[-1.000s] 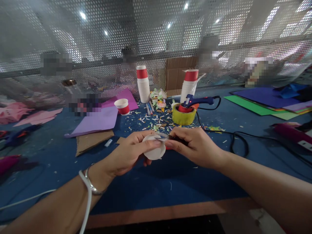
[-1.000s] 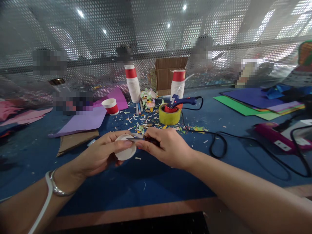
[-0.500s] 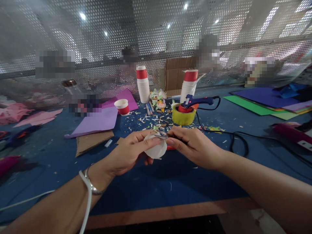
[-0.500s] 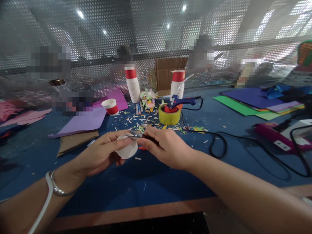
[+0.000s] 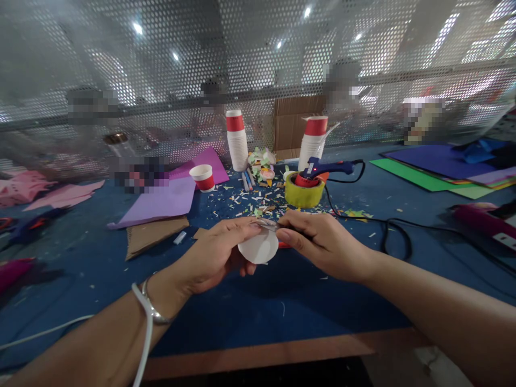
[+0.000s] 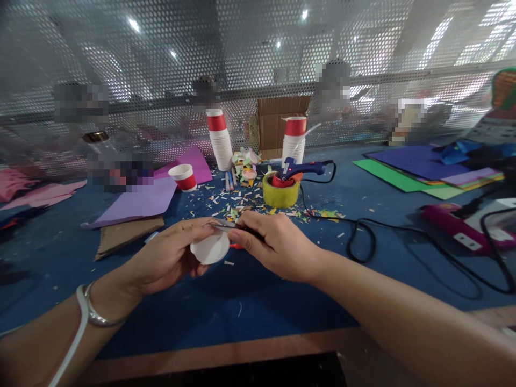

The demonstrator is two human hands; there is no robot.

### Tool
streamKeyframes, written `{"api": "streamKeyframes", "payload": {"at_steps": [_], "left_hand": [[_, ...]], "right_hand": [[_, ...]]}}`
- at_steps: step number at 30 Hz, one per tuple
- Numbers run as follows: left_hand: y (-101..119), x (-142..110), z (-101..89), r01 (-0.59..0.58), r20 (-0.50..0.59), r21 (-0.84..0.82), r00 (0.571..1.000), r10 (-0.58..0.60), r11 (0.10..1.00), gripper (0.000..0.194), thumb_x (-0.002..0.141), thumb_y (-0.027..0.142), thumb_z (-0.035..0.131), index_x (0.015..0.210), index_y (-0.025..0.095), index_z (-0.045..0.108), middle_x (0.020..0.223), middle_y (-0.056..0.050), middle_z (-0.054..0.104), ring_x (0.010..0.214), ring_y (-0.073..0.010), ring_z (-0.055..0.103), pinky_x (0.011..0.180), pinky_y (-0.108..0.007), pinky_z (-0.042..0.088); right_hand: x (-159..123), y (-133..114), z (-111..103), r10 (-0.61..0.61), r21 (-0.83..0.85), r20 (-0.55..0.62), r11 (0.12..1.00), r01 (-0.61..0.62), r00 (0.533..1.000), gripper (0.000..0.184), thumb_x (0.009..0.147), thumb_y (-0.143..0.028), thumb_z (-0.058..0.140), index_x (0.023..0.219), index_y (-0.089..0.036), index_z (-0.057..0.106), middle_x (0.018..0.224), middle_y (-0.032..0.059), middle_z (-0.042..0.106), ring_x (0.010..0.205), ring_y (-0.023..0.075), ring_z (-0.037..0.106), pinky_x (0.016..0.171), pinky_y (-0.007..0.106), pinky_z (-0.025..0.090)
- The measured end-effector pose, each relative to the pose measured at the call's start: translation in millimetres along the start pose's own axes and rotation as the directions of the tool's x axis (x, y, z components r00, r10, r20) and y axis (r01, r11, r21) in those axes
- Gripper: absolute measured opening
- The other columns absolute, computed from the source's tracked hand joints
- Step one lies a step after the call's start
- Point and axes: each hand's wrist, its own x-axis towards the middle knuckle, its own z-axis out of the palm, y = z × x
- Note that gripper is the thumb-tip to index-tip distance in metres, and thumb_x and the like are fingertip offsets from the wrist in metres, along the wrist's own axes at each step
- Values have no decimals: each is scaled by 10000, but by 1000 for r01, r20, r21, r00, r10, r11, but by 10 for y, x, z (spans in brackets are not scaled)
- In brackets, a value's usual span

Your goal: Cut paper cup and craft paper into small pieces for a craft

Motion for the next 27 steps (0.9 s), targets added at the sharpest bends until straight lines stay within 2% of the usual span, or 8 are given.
{"api": "streamKeyframes", "payload": {"at_steps": [5,11,17,23,27], "left_hand": [[-11,18,-13,13,58,-66,998,-9,998,235,892,357,638,796,143,662,604,2,608,426,-64,541,365,-129,371],[-9,11,-17,-7,60,-15,998,8,1000,242,893,389,643,854,153,677,613,1,624,429,-79,569,353,-133,381],[-33,21,-22,-111,-39,-33,993,110,993,202,874,351,677,948,168,716,808,-36,695,622,-140,689,465,-172,490],[-14,4,-5,-78,49,-118,995,84,990,273,904,370,642,957,124,748,887,-89,712,741,-174,693,573,-213,532],[-21,1,-16,-66,52,-206,996,78,976,313,886,408,666,947,113,754,878,-106,719,792,-191,677,614,-237,538]], "right_hand": [[-12,-18,2,-16,18,-13,1000,17,1000,338,1014,-414,442,810,-171,560,677,-27,509,593,95,463,564,245,343],[-4,-24,1,10,44,-32,999,-9,999,356,1004,-443,441,784,-179,534,669,-27,486,596,104,443,551,255,334],[22,4,14,41,67,-118,997,-33,992,353,991,-450,467,751,-193,491,666,-33,437,598,107,405,546,260,327],[12,4,25,46,90,-127,995,-34,991,336,987,-450,482,778,-188,514,681,-29,472,601,104,421,548,257,339],[29,-2,19,52,83,-129,996,-42,990,339,980,-448,494,763,-188,508,667,-33,472,587,99,409,535,254,330]]}}
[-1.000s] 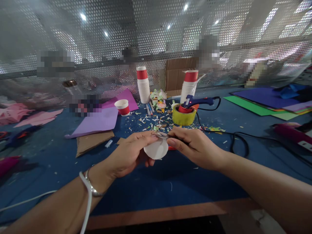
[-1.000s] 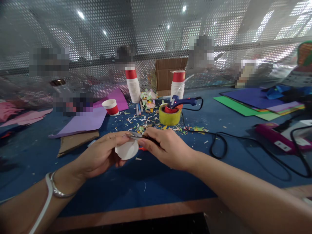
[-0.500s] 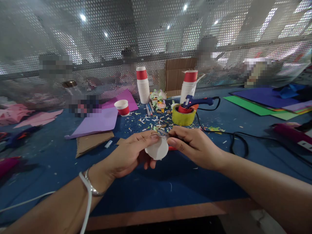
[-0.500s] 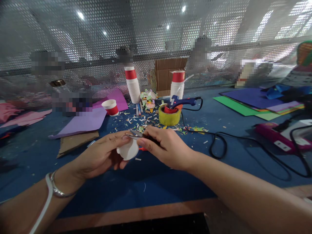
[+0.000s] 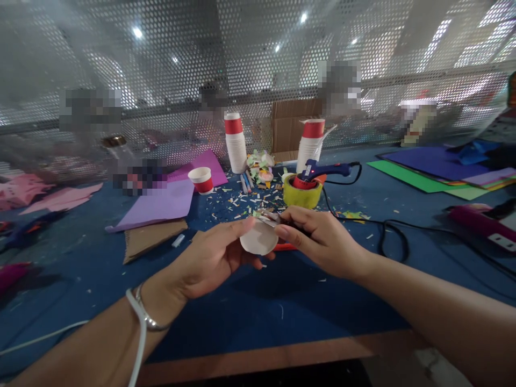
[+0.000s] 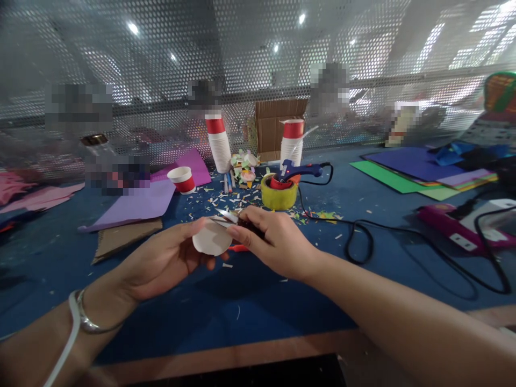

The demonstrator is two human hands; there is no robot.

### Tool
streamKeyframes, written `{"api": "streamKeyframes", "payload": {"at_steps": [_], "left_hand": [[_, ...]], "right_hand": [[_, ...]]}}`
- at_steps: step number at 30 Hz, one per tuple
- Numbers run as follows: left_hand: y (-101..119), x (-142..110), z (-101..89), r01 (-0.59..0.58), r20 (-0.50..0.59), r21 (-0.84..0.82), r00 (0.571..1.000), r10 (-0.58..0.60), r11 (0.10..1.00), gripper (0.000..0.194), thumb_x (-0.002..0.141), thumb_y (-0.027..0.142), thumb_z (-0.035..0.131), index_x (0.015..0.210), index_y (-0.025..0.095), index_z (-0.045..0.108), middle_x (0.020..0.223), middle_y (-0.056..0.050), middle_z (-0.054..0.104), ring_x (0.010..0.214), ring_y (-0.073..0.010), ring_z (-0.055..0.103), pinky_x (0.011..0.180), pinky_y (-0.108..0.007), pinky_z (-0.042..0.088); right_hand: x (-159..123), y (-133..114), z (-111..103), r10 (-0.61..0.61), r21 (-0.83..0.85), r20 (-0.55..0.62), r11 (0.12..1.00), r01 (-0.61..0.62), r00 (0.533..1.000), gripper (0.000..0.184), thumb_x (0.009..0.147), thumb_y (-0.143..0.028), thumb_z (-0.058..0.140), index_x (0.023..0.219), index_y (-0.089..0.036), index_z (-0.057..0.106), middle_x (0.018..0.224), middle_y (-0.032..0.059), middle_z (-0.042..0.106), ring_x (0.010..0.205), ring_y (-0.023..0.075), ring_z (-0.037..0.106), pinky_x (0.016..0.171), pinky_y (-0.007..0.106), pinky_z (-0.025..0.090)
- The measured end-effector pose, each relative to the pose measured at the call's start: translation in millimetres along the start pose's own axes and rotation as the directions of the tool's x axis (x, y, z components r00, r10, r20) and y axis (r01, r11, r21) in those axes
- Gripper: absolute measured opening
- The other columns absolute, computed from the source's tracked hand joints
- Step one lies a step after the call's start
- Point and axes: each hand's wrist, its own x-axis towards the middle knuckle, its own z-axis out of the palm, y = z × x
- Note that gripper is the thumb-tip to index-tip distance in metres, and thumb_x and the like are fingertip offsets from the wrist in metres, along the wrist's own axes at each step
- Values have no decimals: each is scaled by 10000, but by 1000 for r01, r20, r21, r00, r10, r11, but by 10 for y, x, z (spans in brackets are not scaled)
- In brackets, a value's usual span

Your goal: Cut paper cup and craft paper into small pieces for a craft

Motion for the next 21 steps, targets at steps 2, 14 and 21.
{"api": "streamKeyframes", "payload": {"at_steps": [2,14,21], "left_hand": [[-8,1,-8,10,17,-9,1000,-10,1000,348,889,437,659,970,110,749,887,-113,716,806,-192,661,619,-243,531],[37,-22,-19,-76,-99,173,991,94,982,403,899,454,636,1282,329,633,1021,-36,632,767,-144,550,600,-239,458],[-23,8,-110,-362,27,742,857,515,564,493,842,309,736,1294,325,540,1224,-68,519,1051,-208,549,841,-327,517]], "right_hand": [[6,-7,-1,8,9,0,1000,-8,1000,339,978,-448,493,758,-189,501,665,-33,473,586,99,412,535,254,334],[-3,-19,-1,19,23,-3,1000,-19,1000,367,983,-468,471,725,-207,451,651,-37,405,589,107,377,542,273,315],[-8,-28,5,40,37,40,998,-41,998,401,986,-485,457,709,-196,471,639,-41,411,587,102,387,536,266,312]]}}
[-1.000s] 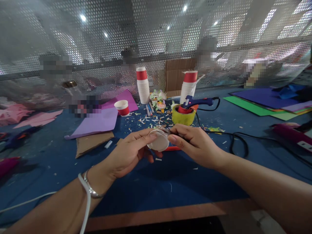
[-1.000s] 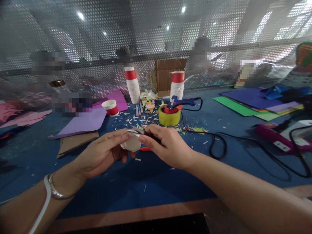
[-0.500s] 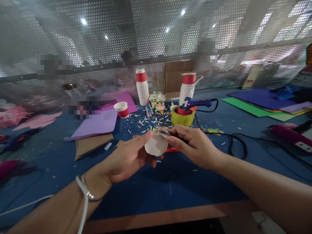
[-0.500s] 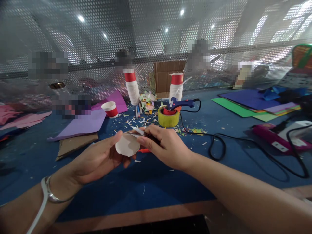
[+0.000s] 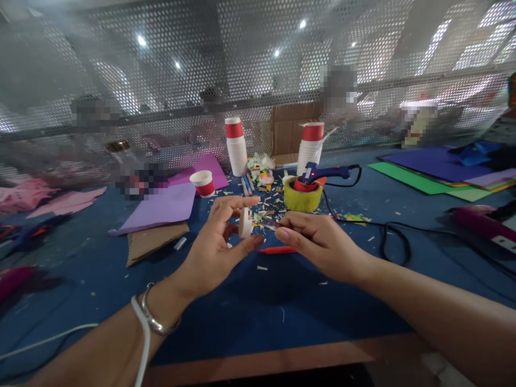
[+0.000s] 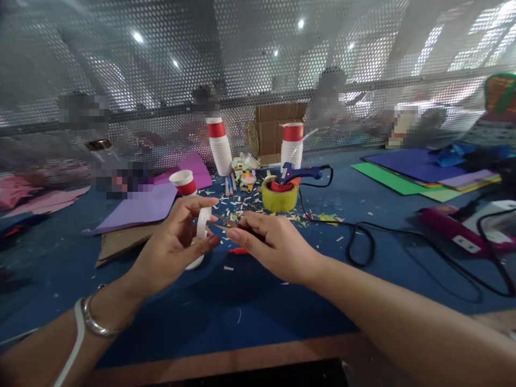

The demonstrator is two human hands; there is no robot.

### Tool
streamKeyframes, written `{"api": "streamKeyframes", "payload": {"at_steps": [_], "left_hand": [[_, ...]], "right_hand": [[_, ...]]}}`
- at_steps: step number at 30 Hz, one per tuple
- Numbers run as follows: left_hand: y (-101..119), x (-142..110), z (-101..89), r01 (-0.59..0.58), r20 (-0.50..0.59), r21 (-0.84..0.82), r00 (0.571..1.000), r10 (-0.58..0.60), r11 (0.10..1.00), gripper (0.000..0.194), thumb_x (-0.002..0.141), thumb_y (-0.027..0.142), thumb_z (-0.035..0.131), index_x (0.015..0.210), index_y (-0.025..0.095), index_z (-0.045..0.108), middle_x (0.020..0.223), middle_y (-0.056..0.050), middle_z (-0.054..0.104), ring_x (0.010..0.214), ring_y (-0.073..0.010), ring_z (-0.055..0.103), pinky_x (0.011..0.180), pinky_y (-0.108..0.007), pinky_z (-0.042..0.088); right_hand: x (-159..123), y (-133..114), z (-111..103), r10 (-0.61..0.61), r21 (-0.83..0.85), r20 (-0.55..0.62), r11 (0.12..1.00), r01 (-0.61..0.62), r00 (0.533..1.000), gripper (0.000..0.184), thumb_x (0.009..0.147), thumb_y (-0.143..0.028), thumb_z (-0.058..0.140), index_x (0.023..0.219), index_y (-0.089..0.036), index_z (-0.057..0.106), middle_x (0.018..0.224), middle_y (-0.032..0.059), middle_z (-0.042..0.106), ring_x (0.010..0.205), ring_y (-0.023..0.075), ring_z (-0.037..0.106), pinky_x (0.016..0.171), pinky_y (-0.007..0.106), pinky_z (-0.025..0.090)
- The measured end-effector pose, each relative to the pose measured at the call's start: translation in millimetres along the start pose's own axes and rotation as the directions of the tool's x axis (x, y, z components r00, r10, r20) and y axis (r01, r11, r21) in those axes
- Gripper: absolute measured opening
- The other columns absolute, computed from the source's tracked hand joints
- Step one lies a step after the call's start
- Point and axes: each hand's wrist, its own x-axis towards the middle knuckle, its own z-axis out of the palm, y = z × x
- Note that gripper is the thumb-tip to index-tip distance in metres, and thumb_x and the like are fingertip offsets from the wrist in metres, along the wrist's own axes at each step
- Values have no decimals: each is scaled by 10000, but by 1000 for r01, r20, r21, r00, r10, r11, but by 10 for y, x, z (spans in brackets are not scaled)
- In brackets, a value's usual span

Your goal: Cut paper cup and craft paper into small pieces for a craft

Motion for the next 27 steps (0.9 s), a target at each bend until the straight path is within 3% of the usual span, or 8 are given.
{"api": "streamKeyframes", "payload": {"at_steps": [3,6,16,27], "left_hand": [[-5,3,13,-163,-73,222,980,183,961,445,829,256,745,1230,321,565,1236,-64,456,1131,-221,509,867,-338,531],[-9,3,26,-216,-90,351,961,262,911,428,826,210,742,1205,313,573,1209,-61,463,1164,-223,493,859,-331,542],[-36,1,44,-263,-60,442,945,321,857,444,827,128,711,1208,311,576,1212,-57,473,1139,-226,518,951,-423,517],[-12,3,50,-281,-79,511,926,370,812,454,802,98,728,1182,302,587,1193,-48,496,1099,-208,533,926,-385,514]], "right_hand": [[-5,-5,6,-9,-7,22,1000,9,1000,403,987,-475,459,693,-199,457,616,-49,403,566,98,382,525,263,301],[-5,-10,13,-24,1,29,1000,24,999,406,987,-468,463,682,-200,462,606,-50,411,553,96,383,515,260,298],[-15,18,20,-57,-20,55,998,58,997,409,991,-449,480,669,-196,456,612,-50,415,550,87,393,513,251,300],[-21,26,28,-50,-13,44,999,51,998,401,983,-434,496,662,-194,470,596,-52,432,537,85,397,505,242,305]]}}
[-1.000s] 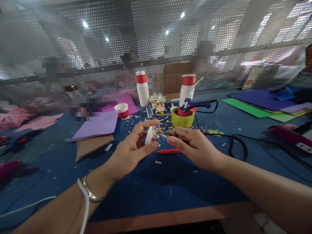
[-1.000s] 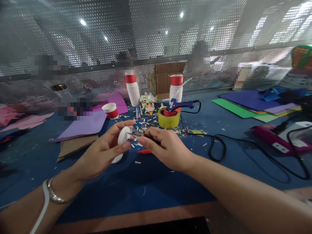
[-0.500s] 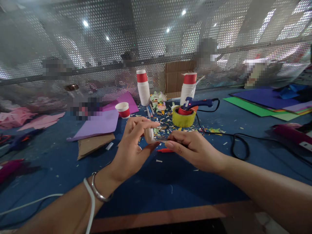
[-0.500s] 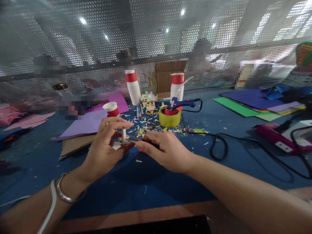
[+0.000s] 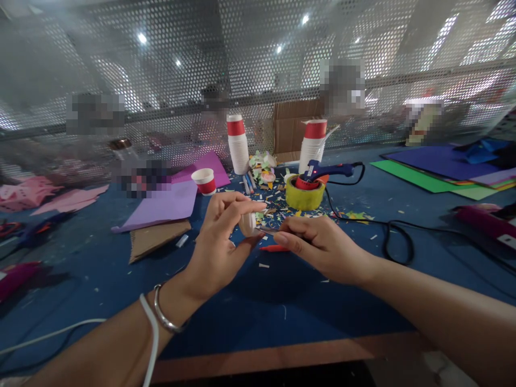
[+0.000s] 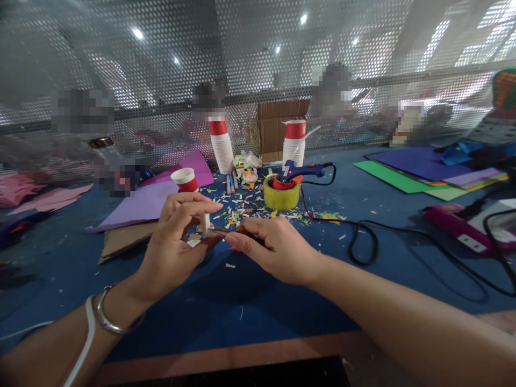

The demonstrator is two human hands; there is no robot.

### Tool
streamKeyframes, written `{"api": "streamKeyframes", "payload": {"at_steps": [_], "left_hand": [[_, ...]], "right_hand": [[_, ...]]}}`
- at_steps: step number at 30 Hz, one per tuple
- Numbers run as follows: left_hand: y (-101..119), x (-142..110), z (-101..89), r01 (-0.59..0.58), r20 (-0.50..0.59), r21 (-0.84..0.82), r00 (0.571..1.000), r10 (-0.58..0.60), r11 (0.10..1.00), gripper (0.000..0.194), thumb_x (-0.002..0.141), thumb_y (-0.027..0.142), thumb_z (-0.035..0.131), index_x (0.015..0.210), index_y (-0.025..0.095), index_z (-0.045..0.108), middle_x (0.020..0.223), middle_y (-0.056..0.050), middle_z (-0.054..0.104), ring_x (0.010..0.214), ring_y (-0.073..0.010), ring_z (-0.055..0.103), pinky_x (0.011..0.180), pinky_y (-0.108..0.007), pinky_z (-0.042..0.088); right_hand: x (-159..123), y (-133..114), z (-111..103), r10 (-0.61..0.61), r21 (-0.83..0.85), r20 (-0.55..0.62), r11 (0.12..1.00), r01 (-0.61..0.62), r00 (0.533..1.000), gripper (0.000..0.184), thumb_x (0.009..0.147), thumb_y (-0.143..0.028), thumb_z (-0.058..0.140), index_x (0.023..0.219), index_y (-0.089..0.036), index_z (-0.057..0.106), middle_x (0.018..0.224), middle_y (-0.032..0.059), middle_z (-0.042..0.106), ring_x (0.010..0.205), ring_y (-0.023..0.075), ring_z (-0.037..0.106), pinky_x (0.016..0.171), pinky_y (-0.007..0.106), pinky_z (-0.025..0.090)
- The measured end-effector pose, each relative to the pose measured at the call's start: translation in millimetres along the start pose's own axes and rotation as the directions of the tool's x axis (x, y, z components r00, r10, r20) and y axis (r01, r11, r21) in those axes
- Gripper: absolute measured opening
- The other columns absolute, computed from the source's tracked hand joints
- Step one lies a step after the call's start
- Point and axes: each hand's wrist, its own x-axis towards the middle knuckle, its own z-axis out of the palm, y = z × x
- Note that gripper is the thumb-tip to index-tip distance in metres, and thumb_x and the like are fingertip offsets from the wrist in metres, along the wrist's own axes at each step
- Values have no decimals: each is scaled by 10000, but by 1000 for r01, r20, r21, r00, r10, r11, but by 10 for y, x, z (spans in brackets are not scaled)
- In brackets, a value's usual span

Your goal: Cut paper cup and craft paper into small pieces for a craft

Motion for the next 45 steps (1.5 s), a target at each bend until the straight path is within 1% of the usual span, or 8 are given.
{"api": "streamKeyframes", "payload": {"at_steps": [26,30,33,36,38,40,42,45], "left_hand": [[25,4,-26,-27,-25,84,999,29,996,472,790,93,742,1193,294,603,1169,-53,504,1067,-204,537,907,-385,522],[25,0,-35,95,29,-50,995,-93,994,437,810,169,741,1206,302,613,1186,-60,511,1052,-209,551,802,-339,553],[26,3,-24,370,221,-307,924,-313,877,454,835,292,734,1264,316,589,1177,-54,560,1011,-206,582,796,-342,562],[32,20,4,630,453,-518,776,-438,579,437,873,356,686,1292,299,578,1105,-44,627,1013,-212,610,841,-365,558],[36,33,21,708,543,-594,703,-459,381,376,891,365,657,1254,279,608,1075,-42,651,1013,-219,625,819,-361,563],[36,40,30,748,591,-607,650,-477,268,330,901,372,639,1213,266,632,1045,-42,675,983,-218,643,778,-349,563],[31,38,30,764,588,-579,633,-504,284,301,911,384,624,1179,249,648,984,-42,705,918,-197,655,748,-320,542],[24,26,24,741,519,-512,670,-531,435,273,924,395,608,1131,224,664,897,-35,733,819,-153,651,739,-277,492]], "right_hand": [[11,-43,-19,-17,-43,-31,999,15,999,412,986,-436,488,651,-197,471,586,-45,427,537,90,392,514,257,307],[13,-27,-19,4,-57,-92,998,-9,996,445,992,-455,464,628,-206,400,582,-50,362,537,93,358,510,269,282],[18,-8,-31,50,-53,-143,997,-58,988,428,992,-481,446,667,-201,455,617,-38,410,569,102,387,533,271,302],[32,11,-42,81,-36,-193,995,-89,978,419,974,-510,464,698,-196,494,627,-38,423,574,105,384,531,269,303],[45,25,-46,89,-13,-215,995,-94,972,426,966,-522,477,691,-196,489,623,-43,405,569,102,369,524,265,295],[56,39,-48,104,25,-218,995,-101,970,434,960,-530,485,681,-198,474,618,-48,385,565,99,354,516,262,287],[63,49,-49,126,60,-211,991,-116,969,439,955,-543,488,683,-198,471,617,-51,377,560,96,338,507,261,273],[67,58,-49,160,93,-198,985,-144,967,443,946,-567,488,704,-196,493,607,-56,362,552,96,314,494,265,246]]}}
